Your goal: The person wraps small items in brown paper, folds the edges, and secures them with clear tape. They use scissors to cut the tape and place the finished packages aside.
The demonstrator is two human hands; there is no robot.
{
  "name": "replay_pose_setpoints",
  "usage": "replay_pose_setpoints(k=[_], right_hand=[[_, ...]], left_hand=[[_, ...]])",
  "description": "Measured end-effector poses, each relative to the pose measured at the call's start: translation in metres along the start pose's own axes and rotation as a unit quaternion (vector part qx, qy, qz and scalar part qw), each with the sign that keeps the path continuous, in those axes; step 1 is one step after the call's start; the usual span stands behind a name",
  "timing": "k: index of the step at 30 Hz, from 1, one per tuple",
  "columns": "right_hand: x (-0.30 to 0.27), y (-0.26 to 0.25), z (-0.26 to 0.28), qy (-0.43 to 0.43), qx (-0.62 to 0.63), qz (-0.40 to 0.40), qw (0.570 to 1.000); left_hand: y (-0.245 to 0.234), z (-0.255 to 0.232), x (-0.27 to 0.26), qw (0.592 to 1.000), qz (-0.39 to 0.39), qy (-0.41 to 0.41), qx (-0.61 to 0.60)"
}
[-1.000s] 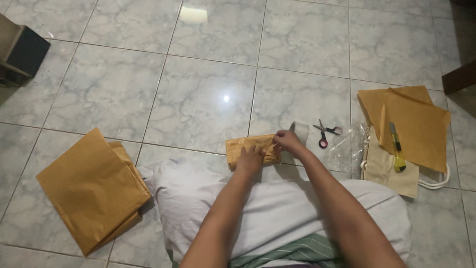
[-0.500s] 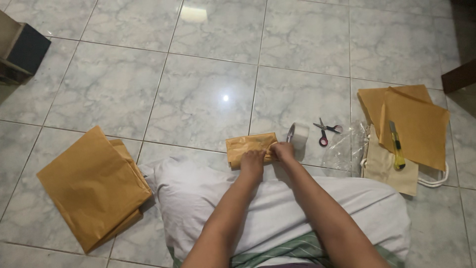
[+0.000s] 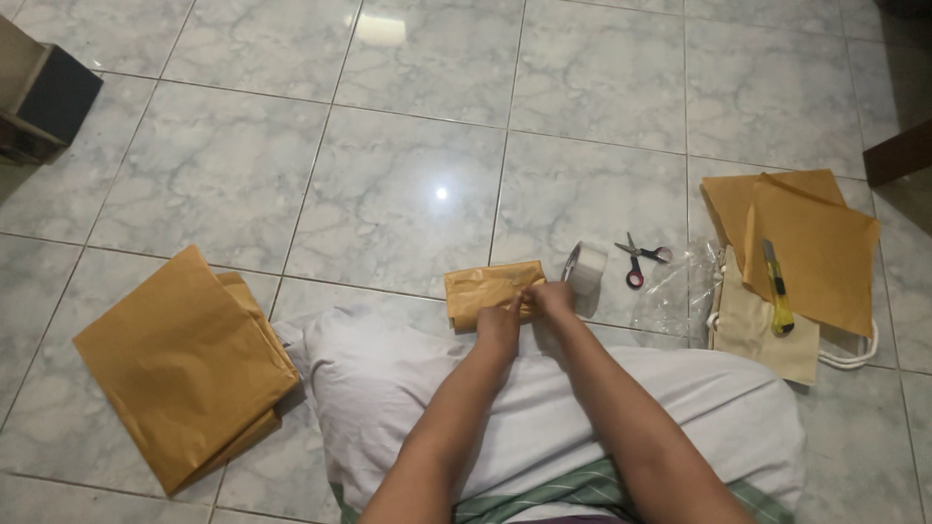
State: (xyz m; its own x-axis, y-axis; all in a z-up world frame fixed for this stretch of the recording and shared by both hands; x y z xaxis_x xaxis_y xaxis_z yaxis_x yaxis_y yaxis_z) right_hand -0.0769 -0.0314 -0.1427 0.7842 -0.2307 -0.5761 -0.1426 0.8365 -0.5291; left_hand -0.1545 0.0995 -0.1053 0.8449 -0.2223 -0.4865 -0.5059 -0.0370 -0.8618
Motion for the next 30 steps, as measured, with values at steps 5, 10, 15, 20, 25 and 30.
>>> replay_pose_setpoints(k=[5,10,15,20,25,30], right_hand=[[-0.026,-0.001,0.005,-0.037,-0.061,-0.051,0.996],[-0.038,-0.003,0.011,-0.051,-0.117,-0.102,0.986],[-0.037,-0.001,0.008,-0.056,-0.128,-0.099,0.985],[-0.036,0.002,0.006,-0.046,-0.176,-0.126,0.975],[-0.036,0.014,-0.001,-0.069,-0.178,-0.169,0.967],[-0.022,0.021,-0.018,-0.128,-0.206,-0.209,0.947]], left_hand=[[0.011,0.001,0.009,0.999,-0.036,-0.008,0.001],[0.007,-0.001,0.004,0.999,0.033,-0.006,0.017],[-0.010,0.006,-0.007,0.999,0.018,0.016,-0.044],[-0.044,0.034,-0.016,0.987,0.022,0.059,-0.147],[-0.060,0.034,-0.016,0.971,0.029,-0.023,-0.237],[-0.030,0.004,-0.022,0.980,-0.129,0.063,-0.136]])
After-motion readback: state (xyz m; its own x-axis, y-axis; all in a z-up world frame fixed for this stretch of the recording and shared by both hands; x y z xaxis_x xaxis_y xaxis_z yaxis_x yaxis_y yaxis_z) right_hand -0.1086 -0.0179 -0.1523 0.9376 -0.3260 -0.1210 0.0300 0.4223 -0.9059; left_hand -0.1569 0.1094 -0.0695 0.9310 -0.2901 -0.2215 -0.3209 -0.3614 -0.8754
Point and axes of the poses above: each hand's wrist, its own x-axis towards the middle knuckle, its own y-axis out of the palm, z = x × y, the point moved 1 cm from there along x, towards the middle knuckle, and after that the axes turned 8 degrees about -x, right-handed, at the moved point
